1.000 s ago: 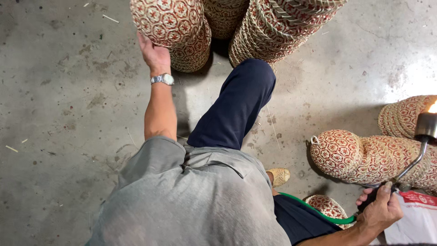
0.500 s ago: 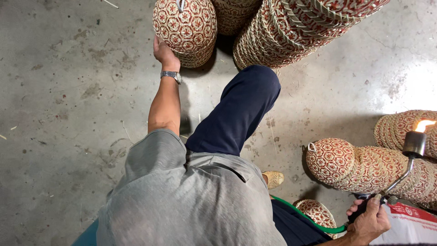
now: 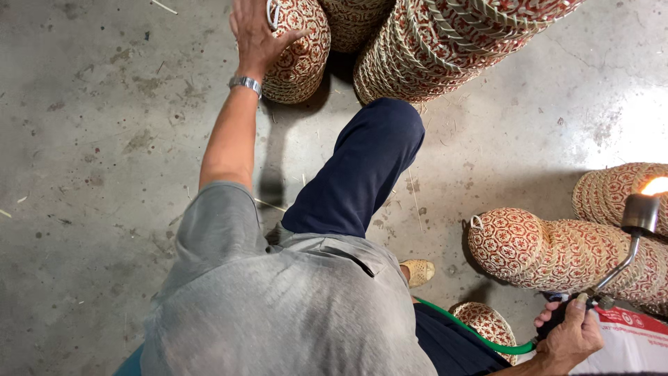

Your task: The person sits on the floor and uses a handheld blowtorch to apply heat to the surface of woven baskets. They rotate each basket to treat different areas and then place it back into a stack.

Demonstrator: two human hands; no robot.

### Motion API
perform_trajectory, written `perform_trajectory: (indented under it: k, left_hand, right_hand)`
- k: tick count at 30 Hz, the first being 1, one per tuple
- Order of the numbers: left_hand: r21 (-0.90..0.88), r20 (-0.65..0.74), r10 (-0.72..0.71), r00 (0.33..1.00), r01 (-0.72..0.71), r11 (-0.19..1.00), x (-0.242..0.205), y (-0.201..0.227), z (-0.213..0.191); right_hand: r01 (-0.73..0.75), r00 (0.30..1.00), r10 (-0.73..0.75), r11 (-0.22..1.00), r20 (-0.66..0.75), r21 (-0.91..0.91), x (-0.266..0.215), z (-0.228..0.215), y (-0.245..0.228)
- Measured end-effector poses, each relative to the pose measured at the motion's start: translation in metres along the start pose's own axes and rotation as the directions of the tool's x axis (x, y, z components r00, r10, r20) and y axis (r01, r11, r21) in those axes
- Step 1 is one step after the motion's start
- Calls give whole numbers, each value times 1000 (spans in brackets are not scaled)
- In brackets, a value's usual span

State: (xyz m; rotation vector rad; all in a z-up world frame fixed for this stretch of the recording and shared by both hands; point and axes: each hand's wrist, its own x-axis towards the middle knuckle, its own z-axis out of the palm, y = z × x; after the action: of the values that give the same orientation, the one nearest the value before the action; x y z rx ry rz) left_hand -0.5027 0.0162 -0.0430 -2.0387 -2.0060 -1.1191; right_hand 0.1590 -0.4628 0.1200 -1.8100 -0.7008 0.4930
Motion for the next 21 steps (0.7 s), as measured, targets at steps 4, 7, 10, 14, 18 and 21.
perform_trajectory:
  k: [4,7,10,14,18,21]
  left_hand:
    - [-27,305,-47,951,58,998,10,-13,20]
    - [13,193,147,970,-152,988,0,-40,39]
    - [-267,16,366,931,-348,899,7,-47,29]
    - [26,147,186,971,-192,981,-2,-36,-3]
    - [-123,89,94,992,-82,989,-25,39,-35]
    - [-170,16,355,935,-347,922,-41,160,-87]
  right_hand:
    - [24,1000,-24,1000,13,-9,2,-9,-9]
    - [43,999,-44,999,-18,-20,3,-15,-24]
    - [67,995,-67,998,-68,-13,3,-27,-36]
    - [110,983,-109,994,-150,-4,4,-46,-31]
    - [102,968,-77,990,-241,97,-3,-51,-26]
    - [77,955,-56,995,-290,61,-7,-50,-31]
